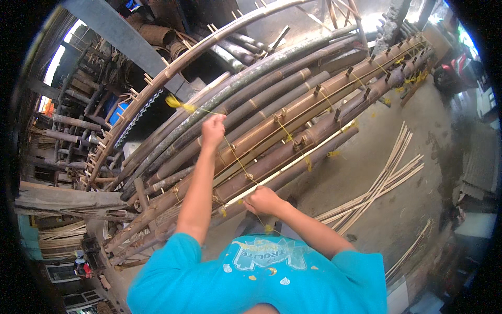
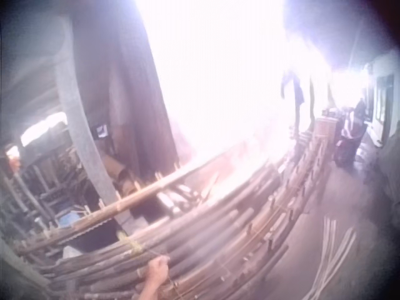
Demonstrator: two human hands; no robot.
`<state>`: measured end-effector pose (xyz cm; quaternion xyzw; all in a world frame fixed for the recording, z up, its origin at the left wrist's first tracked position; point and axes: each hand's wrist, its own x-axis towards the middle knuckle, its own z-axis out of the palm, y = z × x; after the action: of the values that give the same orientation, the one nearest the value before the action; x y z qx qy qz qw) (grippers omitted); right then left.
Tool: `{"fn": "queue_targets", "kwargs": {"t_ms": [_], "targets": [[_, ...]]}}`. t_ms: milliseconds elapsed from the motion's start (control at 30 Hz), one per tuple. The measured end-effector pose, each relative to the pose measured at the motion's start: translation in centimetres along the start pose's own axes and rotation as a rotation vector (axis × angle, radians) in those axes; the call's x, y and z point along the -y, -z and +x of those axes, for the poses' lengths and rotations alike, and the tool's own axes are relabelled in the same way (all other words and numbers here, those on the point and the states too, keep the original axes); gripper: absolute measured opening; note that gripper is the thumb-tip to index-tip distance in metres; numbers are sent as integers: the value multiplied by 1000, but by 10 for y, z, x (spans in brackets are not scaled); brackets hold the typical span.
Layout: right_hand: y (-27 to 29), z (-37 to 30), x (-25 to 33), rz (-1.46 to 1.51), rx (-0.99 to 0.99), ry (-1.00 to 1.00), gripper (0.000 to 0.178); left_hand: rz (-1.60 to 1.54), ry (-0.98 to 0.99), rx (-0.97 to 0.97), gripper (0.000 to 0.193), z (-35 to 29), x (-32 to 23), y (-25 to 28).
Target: The person repeatedly picks thin bamboo sticks and ties them to a horizontal bamboo rack using yellow plastic ties. They loop and pull the ties to secure each stick in place, working along the length of the rack.
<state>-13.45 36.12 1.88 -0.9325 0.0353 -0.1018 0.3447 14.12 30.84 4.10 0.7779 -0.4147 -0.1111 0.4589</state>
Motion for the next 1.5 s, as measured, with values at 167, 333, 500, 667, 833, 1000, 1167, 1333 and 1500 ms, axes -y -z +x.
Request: {"fn": "queue_targets", "kwargs": {"t_ms": [167, 333, 500, 667, 833, 1000, 1167, 1333, 1500], "targets": [[-20, 7, 1, -253, -51, -83, 27, 302, 95, 27, 32, 1, 62, -5], [-51, 12, 60, 261, -34, -204, 26, 425, 105, 198, 36, -57, 22, 97], [-101, 37, 87, 2143, -585, -886, 21, 471, 82, 436, 27, -187, 24, 147], [-70, 154, 158, 1082, -818, -500, 27, 449, 0, 241, 27, -200, 47, 129], [-28, 240, 146, 583, -69, -114, 54, 94, -340, -89, 30, -197, 67, 126], [-66, 217, 26, -503, -255, -393, 63, 252, 264, 555, 32, -165, 37, 141], [26, 152, 120, 988, 91, -144, 45, 142, 200, 415, 31, -185, 60, 149], [-102, 54, 85, 546, -46, -142, 43, 85, 192, 348, 27, -183, 40, 137], [-88, 59, 98, 651, 26, -282, 47, -425, 74, 66, 23, -109, 14, 146]]}}
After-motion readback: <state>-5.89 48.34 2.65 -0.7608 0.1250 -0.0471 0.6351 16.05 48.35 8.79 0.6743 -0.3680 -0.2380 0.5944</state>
